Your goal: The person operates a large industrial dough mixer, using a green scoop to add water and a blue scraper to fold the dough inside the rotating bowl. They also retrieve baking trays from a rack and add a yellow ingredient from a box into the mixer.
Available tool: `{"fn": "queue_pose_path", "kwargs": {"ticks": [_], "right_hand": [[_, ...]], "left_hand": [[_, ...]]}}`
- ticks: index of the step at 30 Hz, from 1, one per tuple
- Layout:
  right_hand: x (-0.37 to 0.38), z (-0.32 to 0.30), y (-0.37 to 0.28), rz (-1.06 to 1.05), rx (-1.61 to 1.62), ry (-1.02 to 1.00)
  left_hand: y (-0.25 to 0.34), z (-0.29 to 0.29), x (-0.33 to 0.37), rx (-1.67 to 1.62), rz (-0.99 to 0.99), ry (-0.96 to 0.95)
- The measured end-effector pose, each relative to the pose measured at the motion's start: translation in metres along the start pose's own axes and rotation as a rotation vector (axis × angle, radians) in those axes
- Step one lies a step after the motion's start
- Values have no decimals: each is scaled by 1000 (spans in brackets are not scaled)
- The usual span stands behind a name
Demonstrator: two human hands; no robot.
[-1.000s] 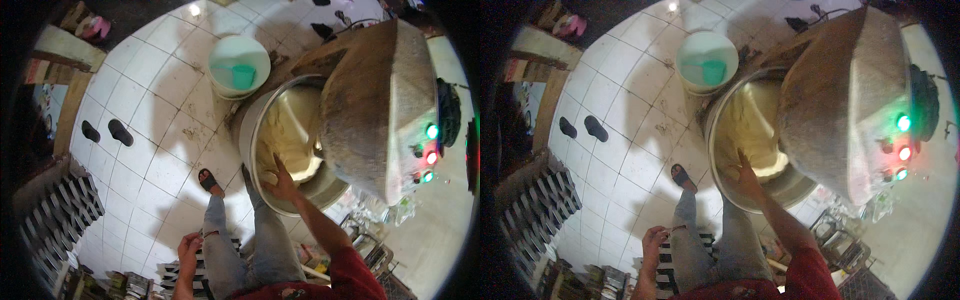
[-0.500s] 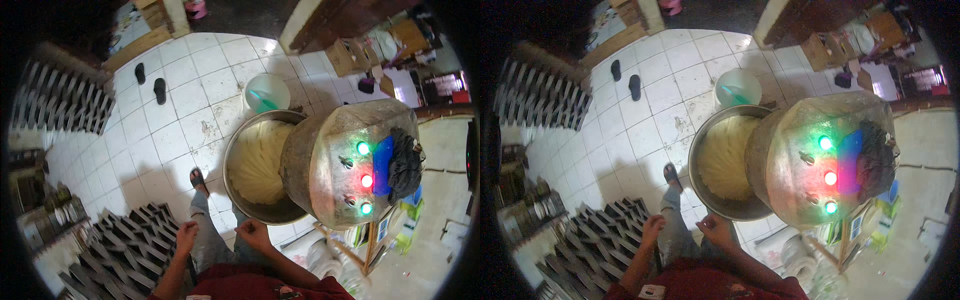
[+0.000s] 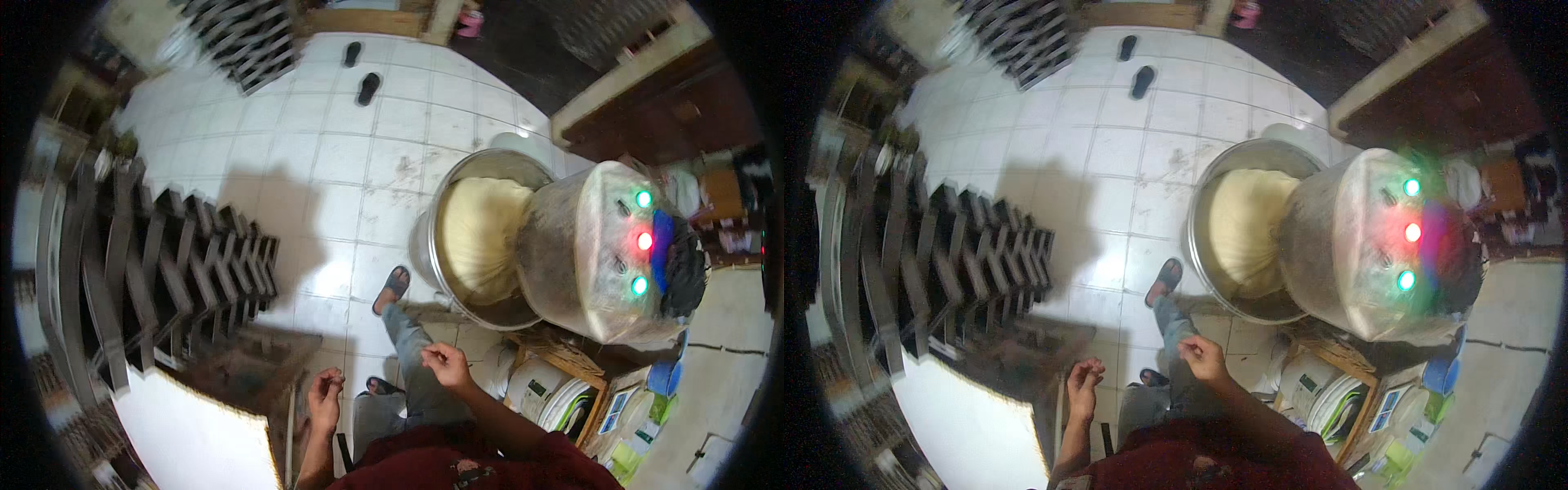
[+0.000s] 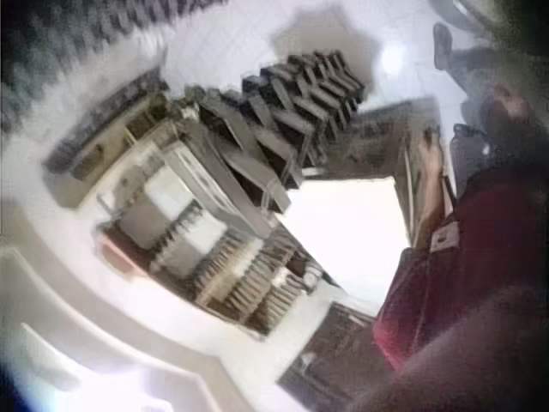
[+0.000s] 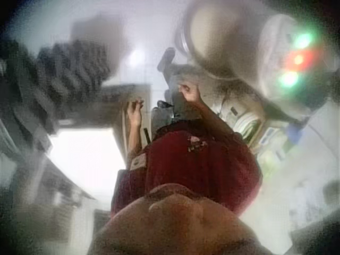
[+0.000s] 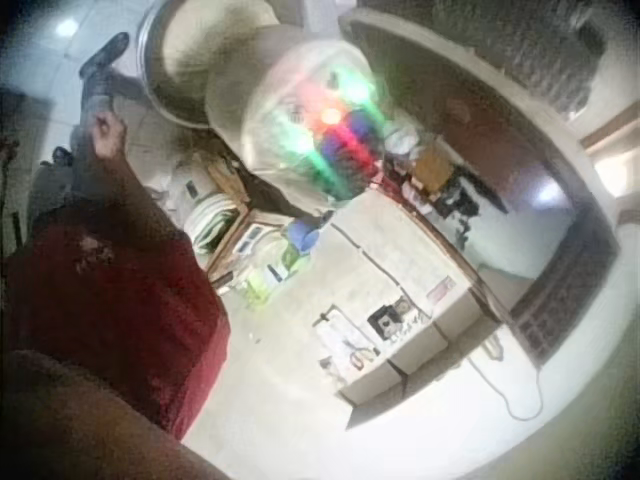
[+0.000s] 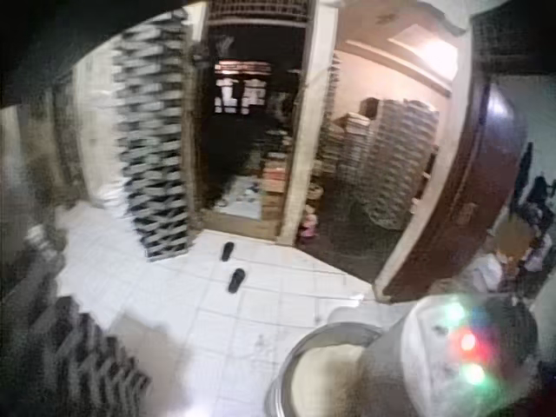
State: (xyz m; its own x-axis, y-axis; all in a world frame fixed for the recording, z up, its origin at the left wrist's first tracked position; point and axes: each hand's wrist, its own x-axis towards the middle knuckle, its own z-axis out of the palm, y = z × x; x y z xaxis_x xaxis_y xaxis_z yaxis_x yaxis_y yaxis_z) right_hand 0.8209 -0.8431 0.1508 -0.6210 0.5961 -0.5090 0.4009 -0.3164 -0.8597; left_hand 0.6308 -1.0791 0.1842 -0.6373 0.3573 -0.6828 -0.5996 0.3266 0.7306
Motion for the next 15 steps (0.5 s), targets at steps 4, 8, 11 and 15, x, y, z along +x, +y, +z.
{"fn": "queue_pose_path", "kwargs": {"ticks": [4,8,11,15], "right_hand": [[-64,72,63,-20,-185,-184],[-145,130,88,10,-239,-532],[-194,154,110,-79,-352,-795],[-223,188,121,-191,-536,-994]], "left_hand": [[-88,-77,-122,60,155,268],[-162,-132,-241,67,189,548],[-242,-171,-308,-70,102,693],[-310,-210,-360,-230,-20,901]]}}
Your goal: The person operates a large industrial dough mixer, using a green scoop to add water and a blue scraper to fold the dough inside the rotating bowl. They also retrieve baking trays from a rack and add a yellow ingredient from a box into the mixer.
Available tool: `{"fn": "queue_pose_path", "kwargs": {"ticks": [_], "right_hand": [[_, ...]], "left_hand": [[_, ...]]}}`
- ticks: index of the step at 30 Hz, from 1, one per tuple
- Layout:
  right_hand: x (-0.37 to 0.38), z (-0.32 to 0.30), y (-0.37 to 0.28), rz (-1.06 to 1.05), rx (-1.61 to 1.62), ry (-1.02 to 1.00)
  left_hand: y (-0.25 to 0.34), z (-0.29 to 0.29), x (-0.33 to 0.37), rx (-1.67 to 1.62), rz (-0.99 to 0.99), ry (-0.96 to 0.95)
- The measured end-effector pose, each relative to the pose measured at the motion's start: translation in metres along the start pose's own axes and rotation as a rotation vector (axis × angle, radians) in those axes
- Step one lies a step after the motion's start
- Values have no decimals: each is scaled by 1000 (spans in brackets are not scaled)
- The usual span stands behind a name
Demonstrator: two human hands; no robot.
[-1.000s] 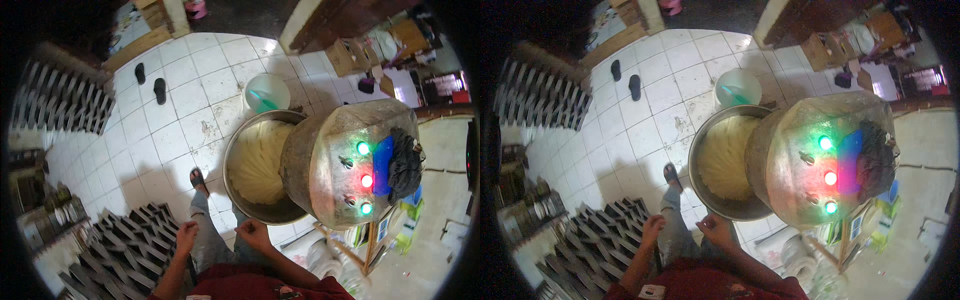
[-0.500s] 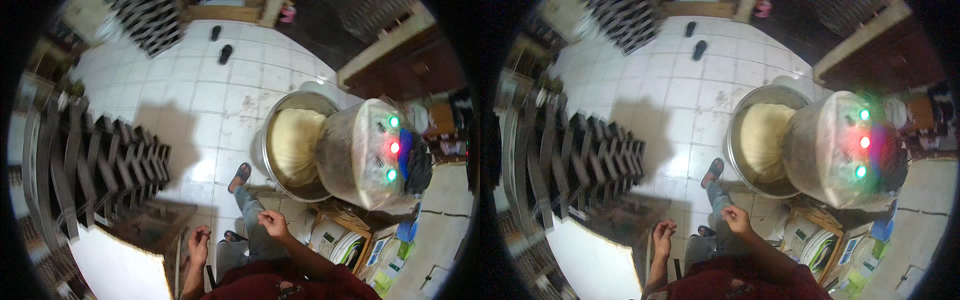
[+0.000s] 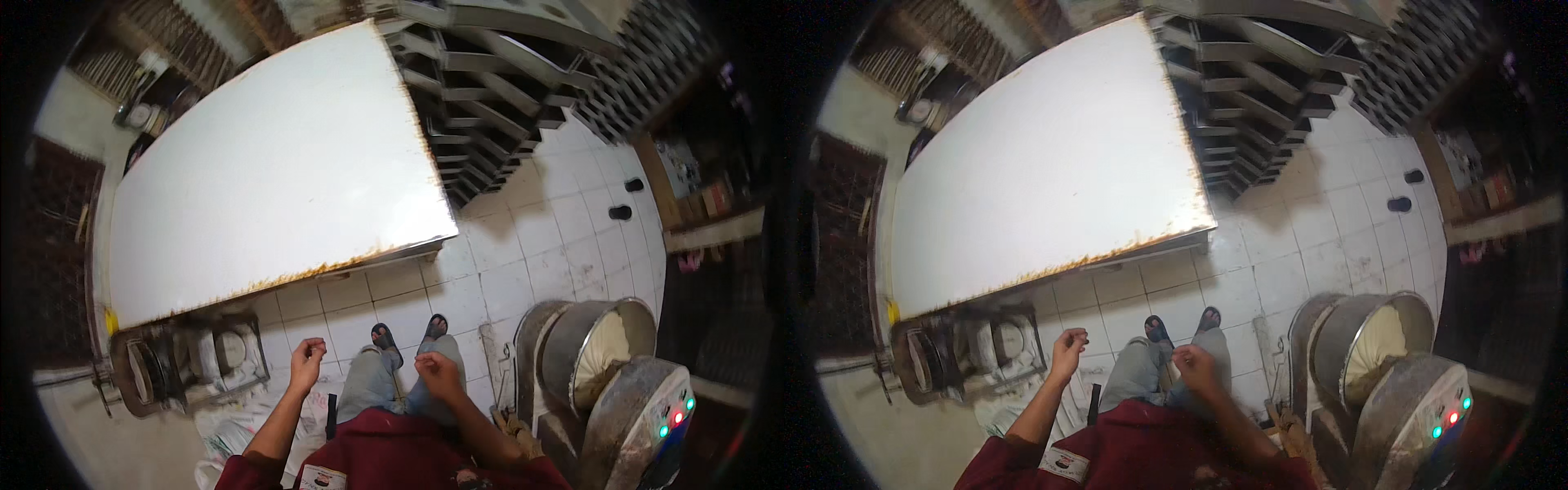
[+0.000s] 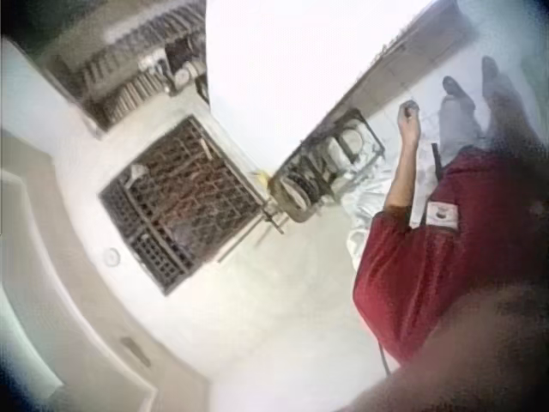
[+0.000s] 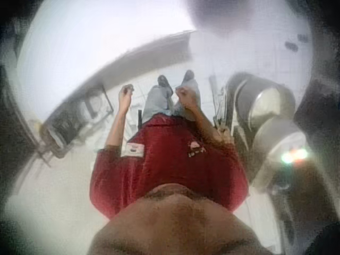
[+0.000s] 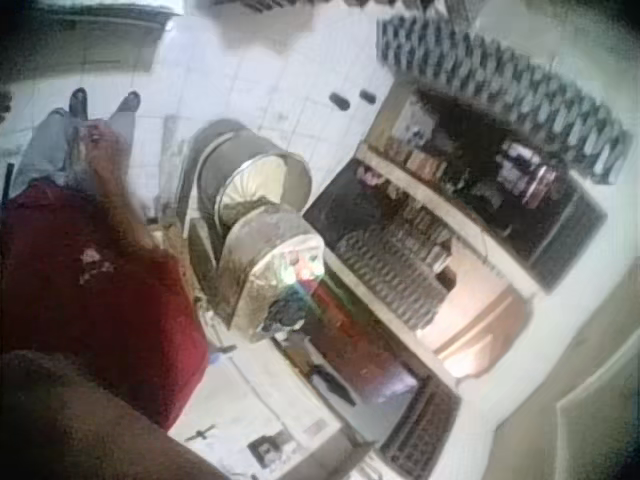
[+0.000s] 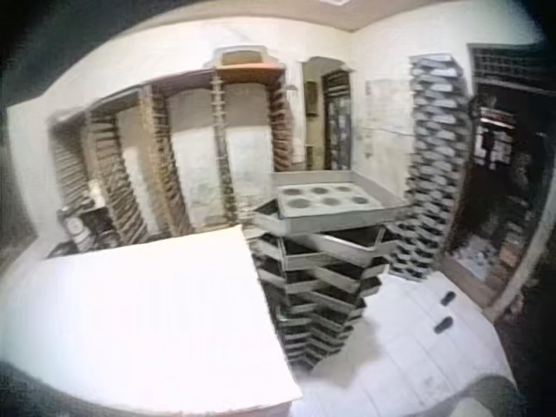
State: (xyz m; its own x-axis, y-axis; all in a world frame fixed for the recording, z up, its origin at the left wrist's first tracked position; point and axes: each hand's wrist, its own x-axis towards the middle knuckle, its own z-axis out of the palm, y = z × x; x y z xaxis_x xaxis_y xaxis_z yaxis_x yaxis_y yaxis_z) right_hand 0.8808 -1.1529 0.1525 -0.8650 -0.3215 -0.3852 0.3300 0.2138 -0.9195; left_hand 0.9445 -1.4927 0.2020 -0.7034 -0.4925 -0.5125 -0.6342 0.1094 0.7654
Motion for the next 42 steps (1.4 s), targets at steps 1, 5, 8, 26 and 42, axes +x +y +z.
{"fn": "queue_pose_path", "kwargs": {"ticks": [1,5,8,26,42], "right_hand": [[3,-1,10,21,-71,-42],[48,6,26,70,-113,-154],[100,14,53,-5,-143,-193],[356,91,167,-1351,-518,701],[365,73,163,-1414,-551,627]], "left_hand": [[-10,-3,-4,-63,-6,30],[-51,8,-15,-215,-29,131],[-114,42,-4,-307,-91,128],[-218,154,383,201,975,598],[-172,163,423,-403,828,201]]}}
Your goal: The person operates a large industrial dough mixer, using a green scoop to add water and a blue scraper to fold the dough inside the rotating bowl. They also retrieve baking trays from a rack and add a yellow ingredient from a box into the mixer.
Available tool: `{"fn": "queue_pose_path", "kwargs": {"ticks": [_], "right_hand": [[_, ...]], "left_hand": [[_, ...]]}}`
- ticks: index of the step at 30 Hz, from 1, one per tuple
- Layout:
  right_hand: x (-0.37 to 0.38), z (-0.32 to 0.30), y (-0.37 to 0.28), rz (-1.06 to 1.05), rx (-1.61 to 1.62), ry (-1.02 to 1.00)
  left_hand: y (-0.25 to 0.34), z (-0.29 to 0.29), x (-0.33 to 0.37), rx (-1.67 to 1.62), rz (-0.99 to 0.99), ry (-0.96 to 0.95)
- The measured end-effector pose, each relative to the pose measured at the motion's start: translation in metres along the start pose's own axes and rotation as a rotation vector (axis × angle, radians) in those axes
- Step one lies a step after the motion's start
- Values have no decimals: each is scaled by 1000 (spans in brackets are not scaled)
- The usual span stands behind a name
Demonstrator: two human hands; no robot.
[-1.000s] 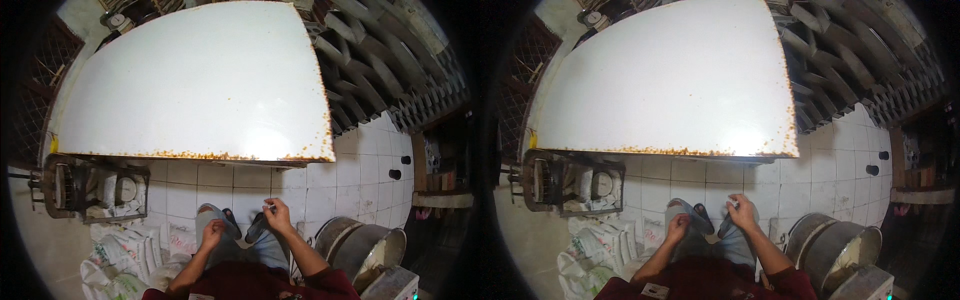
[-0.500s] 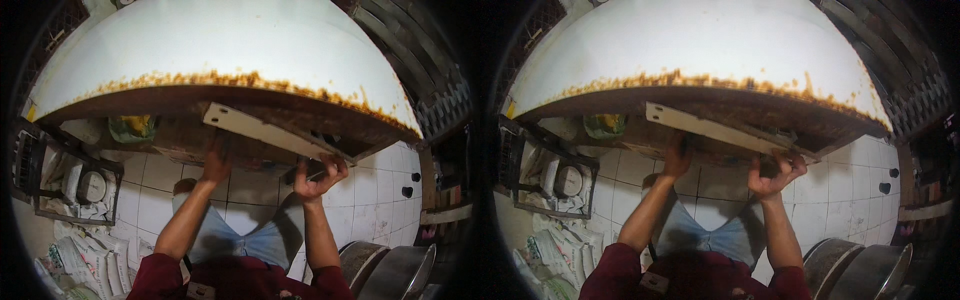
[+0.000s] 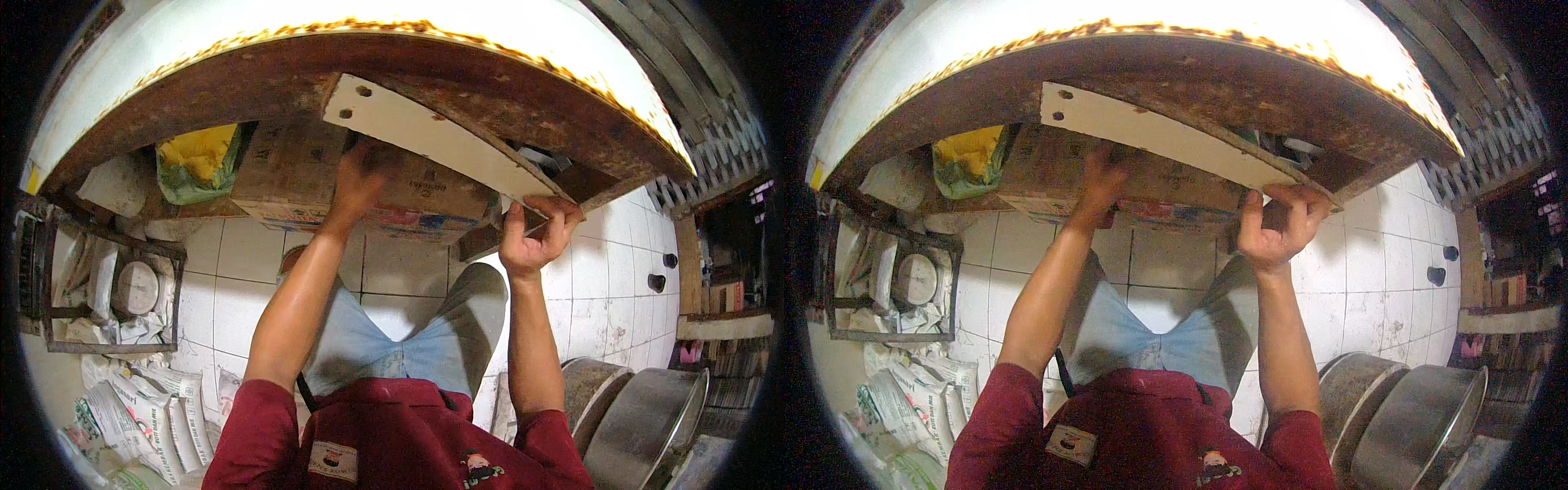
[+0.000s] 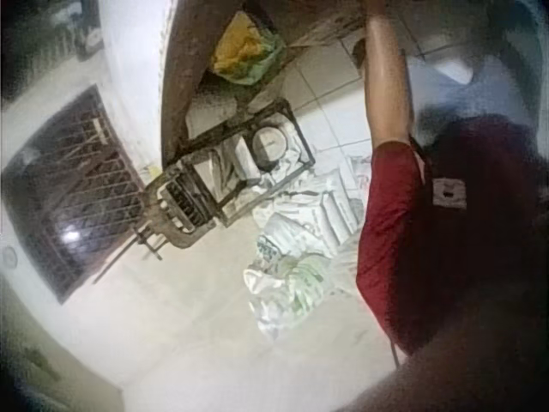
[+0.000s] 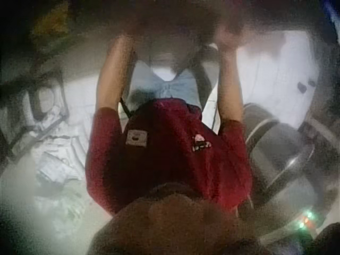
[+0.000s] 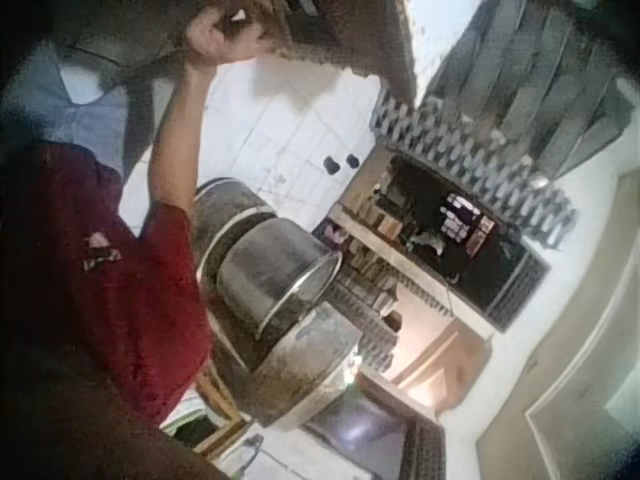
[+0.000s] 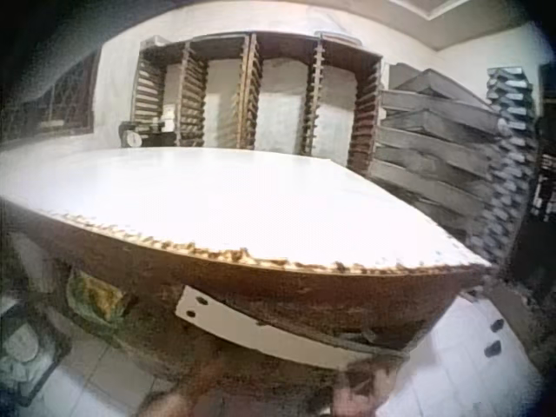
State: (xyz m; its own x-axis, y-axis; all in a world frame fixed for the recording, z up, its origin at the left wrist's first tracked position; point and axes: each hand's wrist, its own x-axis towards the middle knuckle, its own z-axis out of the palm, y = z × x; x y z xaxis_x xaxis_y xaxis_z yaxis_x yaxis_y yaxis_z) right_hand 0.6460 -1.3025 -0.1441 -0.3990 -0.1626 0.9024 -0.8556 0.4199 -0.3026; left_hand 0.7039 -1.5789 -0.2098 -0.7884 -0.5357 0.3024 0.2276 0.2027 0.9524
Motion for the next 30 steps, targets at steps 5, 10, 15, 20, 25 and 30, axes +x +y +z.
{"fn": "queue_pose_path", "kwargs": {"ticks": [5,10,15,20,25,30], "right_hand": [[-32,-20,-22,270,323,-25],[-69,-9,-32,205,276,-391],[-76,19,-23,282,182,-670],[-58,101,11,302,-56,-969],[-40,207,50,93,-368,-1287],[-46,268,100,-58,-530,-1371]], "left_hand": [[3,-11,-114,300,234,84],[-31,-2,-165,414,219,207],[-71,9,-162,228,-84,344],[-104,-8,-155,348,-276,73],[-118,1,-159,59,-246,169],[-114,-8,-157,76,-264,145]]}}
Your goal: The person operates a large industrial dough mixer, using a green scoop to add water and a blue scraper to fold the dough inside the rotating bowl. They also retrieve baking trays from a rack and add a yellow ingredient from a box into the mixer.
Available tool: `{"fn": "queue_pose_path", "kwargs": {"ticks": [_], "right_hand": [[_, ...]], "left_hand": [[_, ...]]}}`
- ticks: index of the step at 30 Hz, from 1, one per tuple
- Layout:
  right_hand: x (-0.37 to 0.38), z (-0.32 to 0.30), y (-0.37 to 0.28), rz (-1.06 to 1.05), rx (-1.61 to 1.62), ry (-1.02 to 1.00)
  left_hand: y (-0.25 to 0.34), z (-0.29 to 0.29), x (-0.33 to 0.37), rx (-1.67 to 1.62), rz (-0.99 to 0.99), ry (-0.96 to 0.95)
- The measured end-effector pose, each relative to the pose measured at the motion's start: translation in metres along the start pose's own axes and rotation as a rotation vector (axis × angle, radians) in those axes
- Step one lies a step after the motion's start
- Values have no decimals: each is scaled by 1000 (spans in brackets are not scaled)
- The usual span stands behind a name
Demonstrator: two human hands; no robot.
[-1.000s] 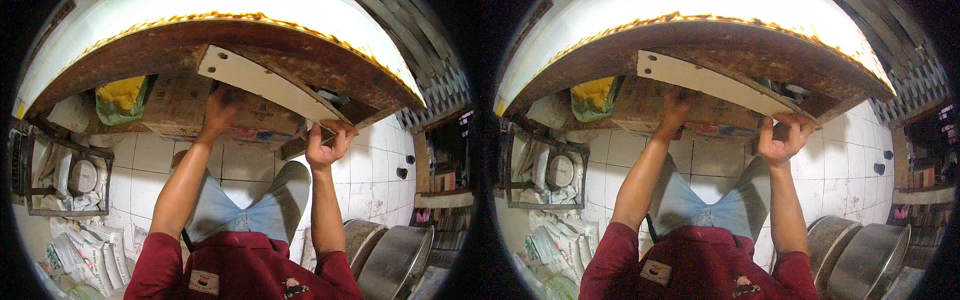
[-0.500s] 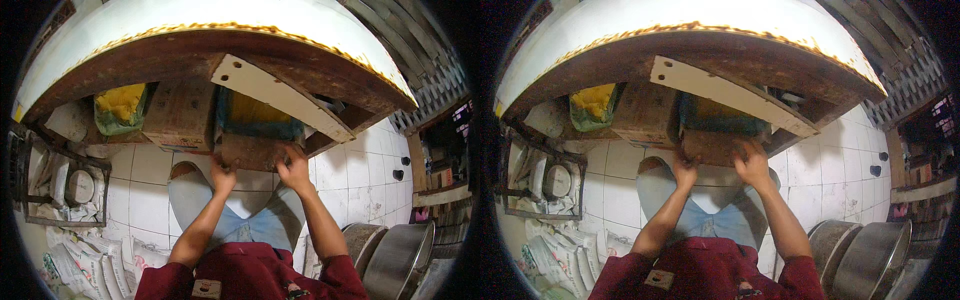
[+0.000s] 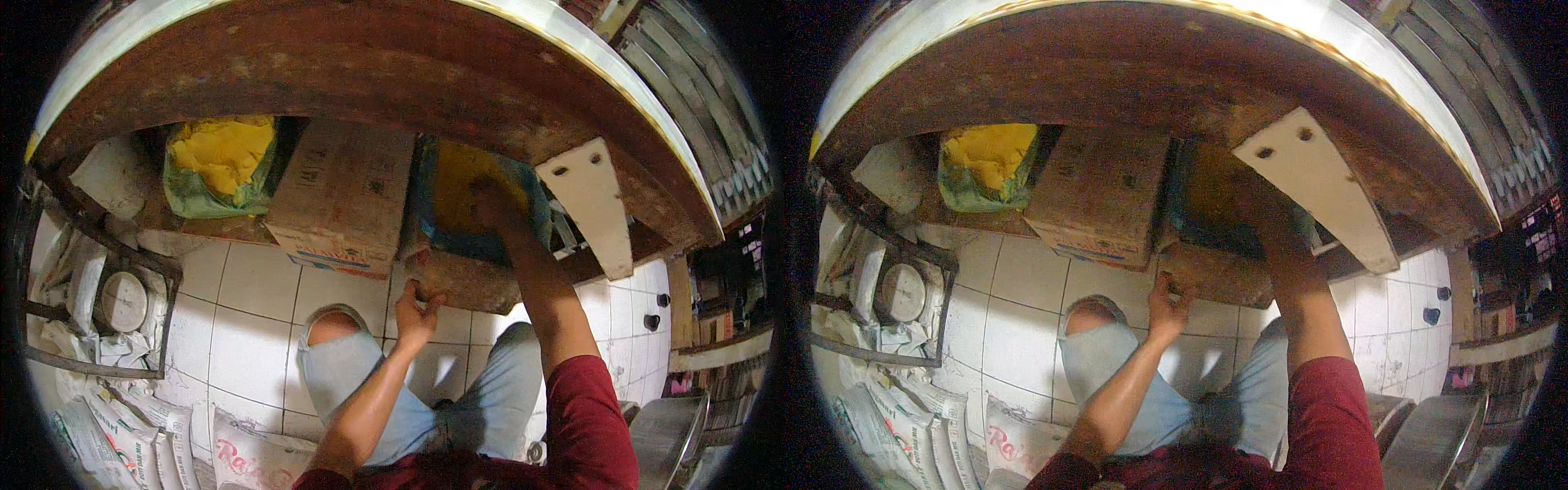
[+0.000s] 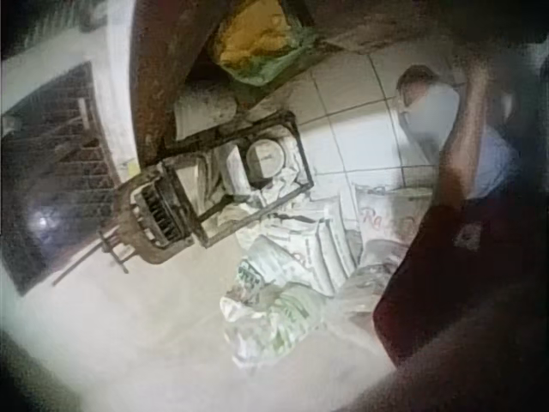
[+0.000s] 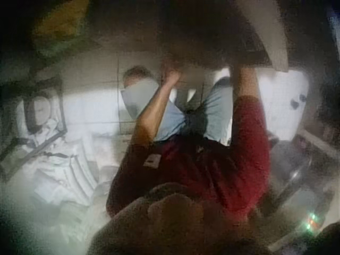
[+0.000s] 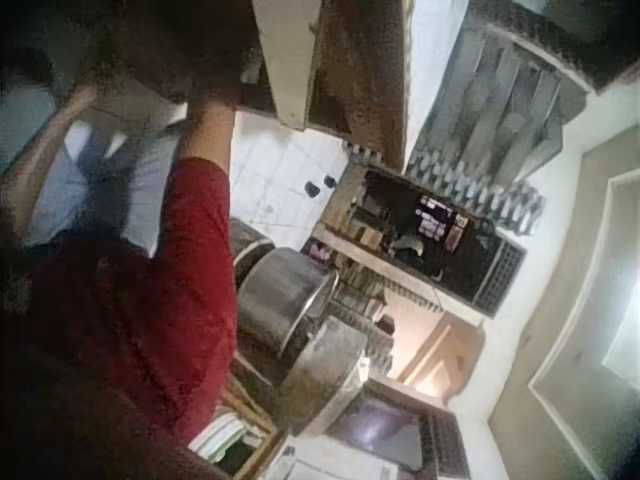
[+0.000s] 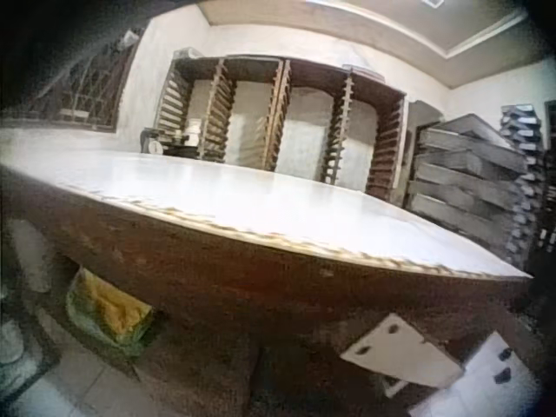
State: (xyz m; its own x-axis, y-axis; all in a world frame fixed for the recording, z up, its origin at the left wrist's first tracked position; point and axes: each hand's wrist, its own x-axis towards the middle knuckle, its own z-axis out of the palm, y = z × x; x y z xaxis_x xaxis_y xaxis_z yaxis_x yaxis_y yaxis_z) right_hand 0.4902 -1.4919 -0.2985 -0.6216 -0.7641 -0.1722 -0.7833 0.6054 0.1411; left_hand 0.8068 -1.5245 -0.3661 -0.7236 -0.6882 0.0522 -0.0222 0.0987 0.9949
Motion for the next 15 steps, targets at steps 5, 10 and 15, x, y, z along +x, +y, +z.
{"fn": "queue_pose_path", "kwargs": {"ticks": [5,10,15], "right_hand": [[32,56,46,66,-91,52],[37,64,41,22,-108,-16],[27,78,73,-50,-111,15]], "left_hand": [[16,-1,6,-111,-50,-33],[16,-12,-8,-111,57,5],[24,-2,-7,-122,78,36]]}}
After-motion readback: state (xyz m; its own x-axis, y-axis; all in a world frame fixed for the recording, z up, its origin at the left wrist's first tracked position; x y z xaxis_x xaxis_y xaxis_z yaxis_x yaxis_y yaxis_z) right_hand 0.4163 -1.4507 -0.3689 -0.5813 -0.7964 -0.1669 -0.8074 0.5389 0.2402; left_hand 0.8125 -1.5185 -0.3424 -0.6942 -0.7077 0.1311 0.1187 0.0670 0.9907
